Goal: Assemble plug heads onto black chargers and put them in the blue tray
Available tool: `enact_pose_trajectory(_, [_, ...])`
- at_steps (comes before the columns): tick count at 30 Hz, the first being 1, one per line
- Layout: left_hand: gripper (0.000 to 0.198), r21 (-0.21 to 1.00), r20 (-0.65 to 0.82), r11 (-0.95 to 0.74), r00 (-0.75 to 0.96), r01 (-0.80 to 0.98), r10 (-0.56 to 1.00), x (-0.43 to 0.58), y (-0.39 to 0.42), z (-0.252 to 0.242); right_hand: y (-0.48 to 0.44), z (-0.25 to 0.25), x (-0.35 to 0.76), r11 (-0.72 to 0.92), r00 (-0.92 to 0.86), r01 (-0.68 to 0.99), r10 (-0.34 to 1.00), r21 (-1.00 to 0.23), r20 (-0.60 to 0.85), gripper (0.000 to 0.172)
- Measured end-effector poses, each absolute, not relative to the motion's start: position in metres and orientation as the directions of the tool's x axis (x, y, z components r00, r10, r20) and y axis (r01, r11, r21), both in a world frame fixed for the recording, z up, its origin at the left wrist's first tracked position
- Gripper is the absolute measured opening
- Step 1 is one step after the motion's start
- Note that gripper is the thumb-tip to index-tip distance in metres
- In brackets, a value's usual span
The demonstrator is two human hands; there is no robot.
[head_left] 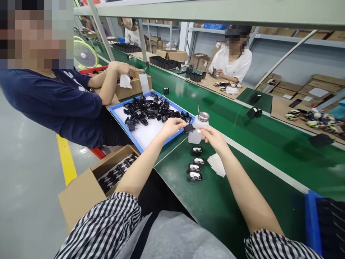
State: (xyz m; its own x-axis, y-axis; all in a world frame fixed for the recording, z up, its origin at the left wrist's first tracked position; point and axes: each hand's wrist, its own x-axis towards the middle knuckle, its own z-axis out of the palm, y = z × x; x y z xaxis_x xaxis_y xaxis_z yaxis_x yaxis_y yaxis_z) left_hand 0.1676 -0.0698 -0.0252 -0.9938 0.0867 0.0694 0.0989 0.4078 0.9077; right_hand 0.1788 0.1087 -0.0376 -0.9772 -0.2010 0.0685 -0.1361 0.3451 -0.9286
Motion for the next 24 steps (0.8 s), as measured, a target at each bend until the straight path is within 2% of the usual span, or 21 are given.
enact_pose_trajectory(2, [0.012, 0.823, 0.217, 0.496, -0.960, 0.278, 0.178, 0.179, -0.060, -0.022, 0.106, -0.036, 0.178, 0.370, -0.961, -0.174, -0.268, -0.913, 0.074, 0.037])
enact_pose_trajectory(4, [0.014, 0.762, 0.286, 0.531, -0.928, 0.372, 0.239, 0.187, -0.054, -0.023, 0.108, -0.035, 0.179, 0.380, -0.938, -0.199, -0.340, -0.903, 0.063, 0.041])
enact_pose_trajectory(7, [0.016, 0.825, 0.236, 0.430, -0.916, 0.365, 0.325, 0.190, -0.052, -0.029, 0.114, -0.035, 0.185, 0.300, -0.917, -0.143, -0.399, -0.943, 0.011, 0.040])
enact_pose_trajectory(11, [0.022, 0.929, 0.138, 0.264, -0.903, 0.260, 0.406, 0.187, -0.047, -0.039, 0.119, -0.037, 0.191, 0.203, -0.884, -0.005, -0.458, -0.979, -0.090, 0.041])
enact_pose_trajectory(15, [0.022, 0.932, 0.156, 0.234, -0.890, 0.276, 0.427, 0.188, -0.035, -0.043, 0.120, -0.042, 0.189, 0.285, -0.855, -0.100, -0.514, -0.953, -0.064, 0.037])
enact_pose_trajectory(18, [0.023, 0.919, 0.163, 0.268, -0.898, 0.288, 0.408, 0.188, -0.029, -0.047, 0.124, -0.048, 0.185, 0.406, -0.874, -0.147, -0.481, -0.902, -0.074, 0.034])
enact_pose_trajectory(20, [0.029, 0.919, 0.102, 0.326, -0.931, 0.223, 0.349, 0.189, -0.029, -0.053, 0.128, -0.055, 0.184, 0.476, -0.911, -0.168, -0.410, -0.863, -0.048, 0.028])
enact_pose_trajectory(22, [0.037, 0.898, 0.021, 0.412, -0.952, 0.151, 0.304, 0.191, -0.031, -0.062, 0.131, -0.063, 0.184, 0.479, -0.939, -0.210, -0.342, -0.853, 0.039, 0.021])
enact_pose_trajectory(24, [0.041, 0.857, -0.048, 0.498, -0.941, 0.134, 0.335, 0.195, -0.034, -0.070, 0.131, -0.073, 0.188, 0.439, -0.943, -0.242, -0.315, -0.865, 0.104, 0.018])
